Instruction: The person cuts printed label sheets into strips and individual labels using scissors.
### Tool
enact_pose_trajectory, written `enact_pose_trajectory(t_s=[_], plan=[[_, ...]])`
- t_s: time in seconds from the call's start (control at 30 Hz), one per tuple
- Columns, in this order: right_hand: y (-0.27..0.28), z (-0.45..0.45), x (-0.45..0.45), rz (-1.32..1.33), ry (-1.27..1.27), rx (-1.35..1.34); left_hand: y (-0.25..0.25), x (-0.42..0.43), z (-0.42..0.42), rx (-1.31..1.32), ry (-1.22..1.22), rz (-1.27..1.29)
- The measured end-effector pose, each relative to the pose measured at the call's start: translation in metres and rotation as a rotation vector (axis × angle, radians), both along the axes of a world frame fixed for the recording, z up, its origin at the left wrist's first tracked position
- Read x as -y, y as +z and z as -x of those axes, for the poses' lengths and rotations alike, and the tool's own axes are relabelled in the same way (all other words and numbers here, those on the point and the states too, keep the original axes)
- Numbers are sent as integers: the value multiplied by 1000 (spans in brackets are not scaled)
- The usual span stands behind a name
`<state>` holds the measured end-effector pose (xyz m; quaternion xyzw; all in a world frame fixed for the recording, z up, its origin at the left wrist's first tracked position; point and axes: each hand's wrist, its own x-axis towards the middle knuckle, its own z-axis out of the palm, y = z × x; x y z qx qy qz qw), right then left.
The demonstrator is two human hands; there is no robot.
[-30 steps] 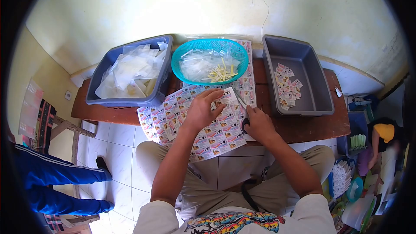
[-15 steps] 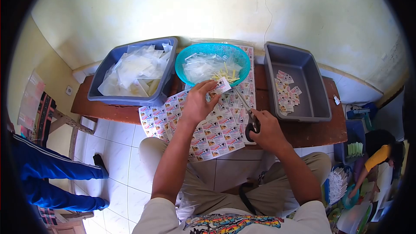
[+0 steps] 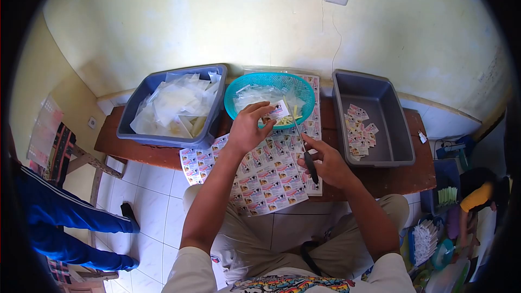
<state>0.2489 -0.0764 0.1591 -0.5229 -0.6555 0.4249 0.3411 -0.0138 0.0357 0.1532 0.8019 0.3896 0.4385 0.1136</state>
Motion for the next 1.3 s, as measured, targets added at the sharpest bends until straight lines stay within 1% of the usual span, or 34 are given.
enact_pose_trajectory(t_s=[0.03, 0.13, 0.27, 0.47, 0.53, 0.83, 0.97, 1.07, 1.3], plan=[[-1, 1, -4, 38, 14, -77, 1, -4, 1, -22, -4, -32], [-3, 2, -15, -7, 51, -54, -2, -11, 3, 20, -19, -19], [-3, 7, -23, 113, 47, -123, -8, -14, -1, 31, -31, 11], [-3, 11, -33, 100, 35, -149, -10, -22, -5, 58, -39, 27], [-1, 12, -36, 171, 25, -271, -12, -23, -6, 56, -47, 41], [-2, 13, -40, 199, 10, -314, -16, -23, -9, 51, -61, 46], [-1, 13, -39, 197, 5, -288, -15, -20, -9, 12, -49, 33], [-2, 13, -38, 197, 14, -325, -15, -18, -9, 13, -50, 25], [6, 15, -36, 212, 24, -252, -16, -17, -9, 11, -40, 29]])
